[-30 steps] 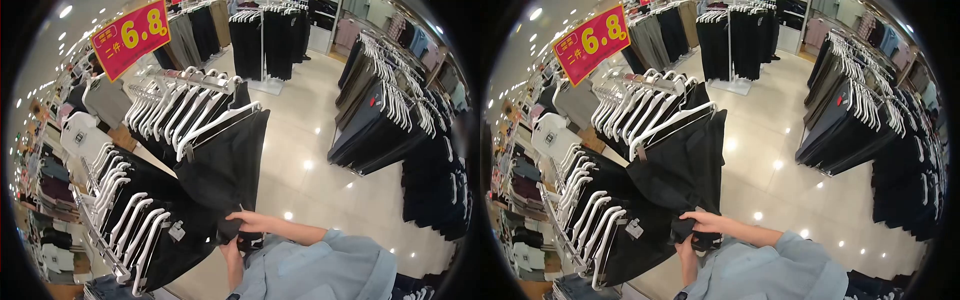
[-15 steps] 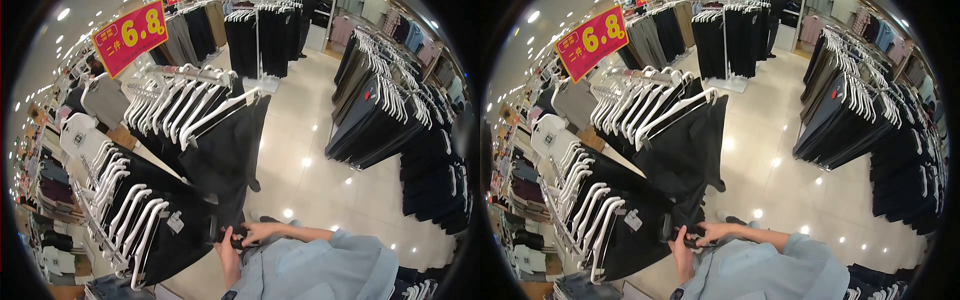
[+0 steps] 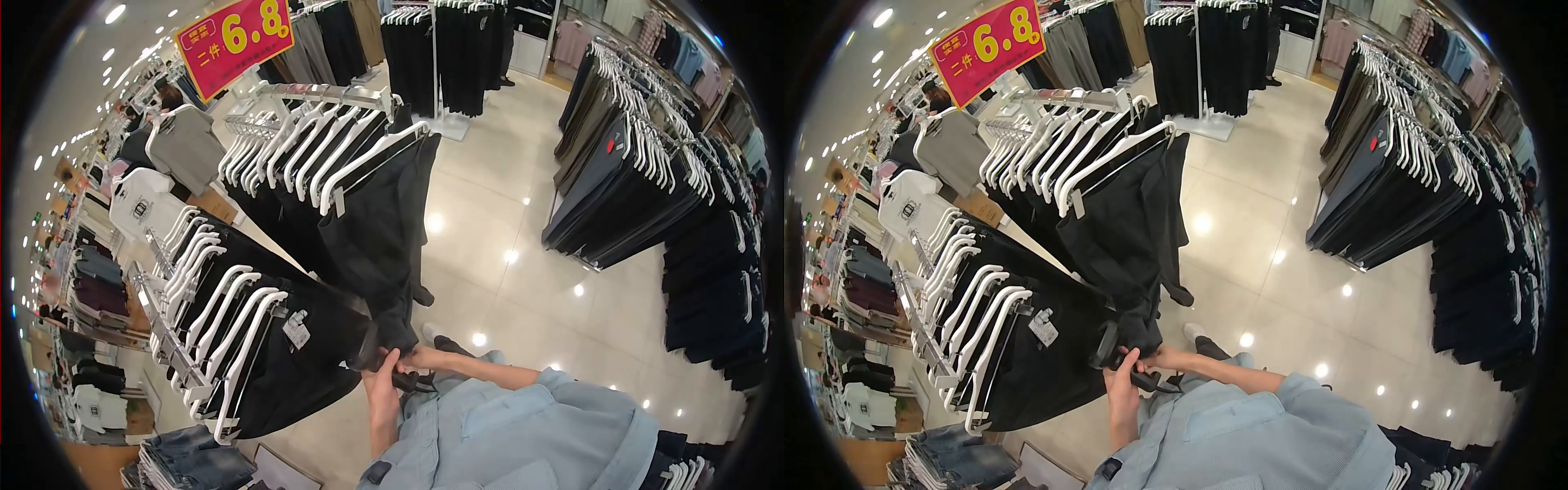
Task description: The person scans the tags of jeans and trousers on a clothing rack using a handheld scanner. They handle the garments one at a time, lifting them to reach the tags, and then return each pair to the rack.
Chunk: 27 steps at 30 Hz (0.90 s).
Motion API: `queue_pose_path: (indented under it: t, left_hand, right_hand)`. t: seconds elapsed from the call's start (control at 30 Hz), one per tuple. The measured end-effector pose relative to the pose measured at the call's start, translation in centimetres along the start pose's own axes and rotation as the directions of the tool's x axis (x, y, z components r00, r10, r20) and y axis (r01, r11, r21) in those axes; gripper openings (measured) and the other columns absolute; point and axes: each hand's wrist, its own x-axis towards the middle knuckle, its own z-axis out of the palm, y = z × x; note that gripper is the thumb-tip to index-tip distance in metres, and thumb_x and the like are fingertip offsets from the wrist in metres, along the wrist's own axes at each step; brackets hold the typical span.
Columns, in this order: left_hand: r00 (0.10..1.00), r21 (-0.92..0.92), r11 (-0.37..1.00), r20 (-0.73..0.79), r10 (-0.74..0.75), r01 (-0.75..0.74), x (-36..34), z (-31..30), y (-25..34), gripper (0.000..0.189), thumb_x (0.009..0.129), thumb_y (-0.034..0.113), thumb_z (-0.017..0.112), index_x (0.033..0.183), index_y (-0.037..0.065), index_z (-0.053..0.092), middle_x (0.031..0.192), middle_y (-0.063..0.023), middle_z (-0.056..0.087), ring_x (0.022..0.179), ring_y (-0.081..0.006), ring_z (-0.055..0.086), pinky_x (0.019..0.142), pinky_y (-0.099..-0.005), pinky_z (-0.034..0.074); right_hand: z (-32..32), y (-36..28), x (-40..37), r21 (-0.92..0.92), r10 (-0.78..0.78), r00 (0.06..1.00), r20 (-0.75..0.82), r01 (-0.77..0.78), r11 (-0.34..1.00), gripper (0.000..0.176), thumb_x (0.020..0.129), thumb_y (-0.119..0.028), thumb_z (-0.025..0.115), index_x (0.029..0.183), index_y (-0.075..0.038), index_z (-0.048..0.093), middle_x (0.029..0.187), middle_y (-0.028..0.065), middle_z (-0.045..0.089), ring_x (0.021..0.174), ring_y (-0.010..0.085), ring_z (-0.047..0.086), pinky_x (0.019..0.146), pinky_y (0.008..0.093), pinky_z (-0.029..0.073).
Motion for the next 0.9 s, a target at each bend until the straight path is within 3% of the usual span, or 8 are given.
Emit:
queue_pose_path:
  t: [0.07, 0.27, 0.4, 0.47, 0.5, 0.63, 0.8, 0.9]
  left_hand:
    - [1.0, 0.023, 1.0, 0.017, 0.01, -0.01, -0.1, -1.2, -0.3, 0.022, 0.09, -0.004, 0.072, 0.102, 0.007, 0.057, 0.088, -0.0037, 0.059, 0.068, -0.0168, 0.06, 0.067, -0.0335, 0.051]
    - [0.999, 0.039, 0.998, 0.001, 0.046, -0.046, 0.0, -3.9, -0.8, 0.018, 0.091, -0.003, 0.071, 0.101, 0.005, 0.058, 0.082, -0.0052, 0.06, 0.067, -0.0162, 0.06, 0.068, -0.0341, 0.052]
    - [0.999, 0.068, 0.996, -0.001, 0.052, -0.052, -0.7, -4.3, -0.7, 0.017, 0.091, -0.003, 0.071, 0.1, 0.005, 0.06, 0.083, -0.0055, 0.061, 0.067, -0.0158, 0.061, 0.068, -0.0329, 0.052]
    - [0.999, 0.08, 0.996, 0.017, 0.04, -0.041, -0.7, -4.7, -1.3, 0.016, 0.09, -0.003, 0.071, 0.1, 0.005, 0.06, 0.083, -0.0053, 0.061, 0.067, -0.0158, 0.061, 0.067, -0.0325, 0.052]
    - [0.999, 0.099, 0.995, 0.035, 0.03, -0.034, -0.7, -4.8, -1.5, 0.016, 0.09, -0.003, 0.071, 0.1, 0.005, 0.061, 0.083, -0.0051, 0.061, 0.067, -0.0157, 0.062, 0.066, -0.0322, 0.052]
    - [0.994, 0.092, 0.996, 0.108, -0.005, -0.005, -0.7, -4.2, -2.4, 0.017, 0.09, -0.001, 0.073, 0.1, 0.005, 0.061, 0.081, -0.0046, 0.061, 0.067, -0.0155, 0.062, 0.063, -0.0319, 0.052]
    - [0.986, 0.156, 0.988, 0.165, -0.035, 0.009, -1.5, -3.3, -2.0, 0.017, 0.091, 0.002, 0.074, 0.1, 0.006, 0.06, 0.08, -0.0039, 0.061, 0.067, -0.0149, 0.062, 0.062, -0.0305, 0.051]
    - [0.987, 0.184, 0.983, 0.159, -0.009, -0.021, -1.8, -2.9, -2.0, 0.016, 0.091, 0.004, 0.074, 0.098, 0.006, 0.06, 0.079, -0.0042, 0.061, 0.067, -0.0144, 0.061, 0.062, -0.03, 0.051]
  right_hand:
    - [0.3, 0.3, -0.1, 0.109, -0.106, 0.968, -0.229, 0.134, 0.985, 0.031, 0.096, -0.022, 0.067, 0.121, -0.004, 0.069, 0.114, 0.0078, 0.069, 0.112, 0.0199, 0.06, 0.1, 0.036, 0.045]
    - [-0.9, 1.6, -0.4, -0.123, -0.082, 0.978, -0.193, 0.059, 0.991, 0.056, 0.095, -0.042, 0.058, 0.119, 0.006, 0.068, 0.121, 0.0161, 0.069, 0.117, 0.0246, 0.061, 0.102, 0.0353, 0.045]
    - [-0.1, 0.7, -2.1, -0.001, -0.178, 0.928, -0.327, 0.189, 0.982, 0.043, 0.098, -0.029, 0.058, 0.115, 0.009, 0.067, 0.111, 0.0109, 0.07, 0.107, 0.0186, 0.064, 0.095, 0.031, 0.049]
    - [0.4, -1.5, -3.4, 0.275, -0.091, 0.916, -0.391, 0.211, 0.938, 0.043, 0.098, -0.028, 0.059, 0.12, 0.009, 0.062, 0.114, 0.0132, 0.069, 0.104, 0.0189, 0.065, 0.09, 0.0311, 0.052]
    - [0.0, -1.6, -3.3, 0.356, -0.098, 0.914, -0.394, 0.25, 0.9, 0.056, 0.099, -0.036, 0.061, 0.135, 0.007, 0.054, 0.121, 0.0158, 0.068, 0.106, 0.0203, 0.067, 0.087, 0.0318, 0.056]
    - [-0.2, -6.7, -5.9, 0.533, 0.016, 0.933, -0.36, 0.192, 0.824, 0.068, 0.098, -0.046, 0.068, 0.138, 0.006, 0.05, 0.127, 0.0174, 0.066, 0.115, 0.0226, 0.066, 0.098, 0.0334, 0.054]
    - [0.5, -5.9, -6.1, 0.374, -0.206, 0.95, -0.236, 0.284, 0.883, 0.064, 0.1, -0.044, 0.065, 0.141, 0.003, 0.05, 0.132, 0.0146, 0.062, 0.12, 0.0201, 0.06, 0.102, 0.0328, 0.05]
    - [1.2, -5.6, -6.9, -0.016, -0.19, 0.967, -0.17, 0.19, 0.982, 0.055, 0.107, -0.038, 0.055, 0.147, -0.002, 0.047, 0.129, 0.0093, 0.062, 0.114, 0.0152, 0.061, 0.093, 0.0297, 0.051]
